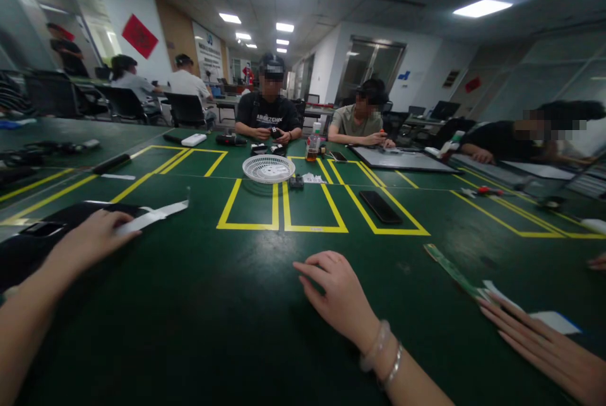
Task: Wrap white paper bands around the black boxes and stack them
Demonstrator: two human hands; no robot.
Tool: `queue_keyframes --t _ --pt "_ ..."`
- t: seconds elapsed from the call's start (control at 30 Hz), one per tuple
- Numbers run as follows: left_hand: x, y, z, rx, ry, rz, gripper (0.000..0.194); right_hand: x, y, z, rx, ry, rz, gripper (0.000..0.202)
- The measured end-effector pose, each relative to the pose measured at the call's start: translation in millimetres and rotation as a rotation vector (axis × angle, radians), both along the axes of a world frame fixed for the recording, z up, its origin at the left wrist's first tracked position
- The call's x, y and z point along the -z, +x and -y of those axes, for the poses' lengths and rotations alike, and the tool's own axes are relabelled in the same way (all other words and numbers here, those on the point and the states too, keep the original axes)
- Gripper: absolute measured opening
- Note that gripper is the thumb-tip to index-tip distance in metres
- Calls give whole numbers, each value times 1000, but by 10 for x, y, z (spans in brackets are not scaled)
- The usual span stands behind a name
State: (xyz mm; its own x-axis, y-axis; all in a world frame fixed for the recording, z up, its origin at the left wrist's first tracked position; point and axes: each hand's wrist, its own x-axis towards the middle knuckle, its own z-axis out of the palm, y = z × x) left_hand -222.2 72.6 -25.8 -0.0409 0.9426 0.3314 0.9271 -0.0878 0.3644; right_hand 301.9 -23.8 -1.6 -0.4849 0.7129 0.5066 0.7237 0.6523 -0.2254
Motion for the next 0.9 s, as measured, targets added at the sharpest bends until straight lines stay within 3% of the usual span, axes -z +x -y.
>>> queue_keyframes --t 0.07,0.2,0.27,0.33,0.43,0.57,0.7,0.8,0.9 --pt "-119 467 49 108 -27 -17 68 -3 -4 7 -17 25 -19 33" --pt "-319 1446 316 390 -181 8 47 -7 -25 37 -66 76 -37 36" --pt "-361 1826 496 522 -235 15 40 -14 -47 58 -87 73 -12 37" --pt "-360 2094 660 606 -271 30 33 -29 -76 81 -108 26 40 39" --pt "-312 2299 823 685 -307 56 30 -61 -120 106 -135 -103 96 36" --pt "-263 2317 877 748 -339 79 33 -80 -138 103 -143 -259 102 26" --pt "-300 2122 740 720 -403 52 43 -70 -123 86 -158 -314 152 31" --pt "-307 1723 480 537 -372 42 46 -70 -117 95 -144 -333 149 32" --pt "-209 1026 189 257 -243 7 60 -68 -108 111 -103 -360 17 37"
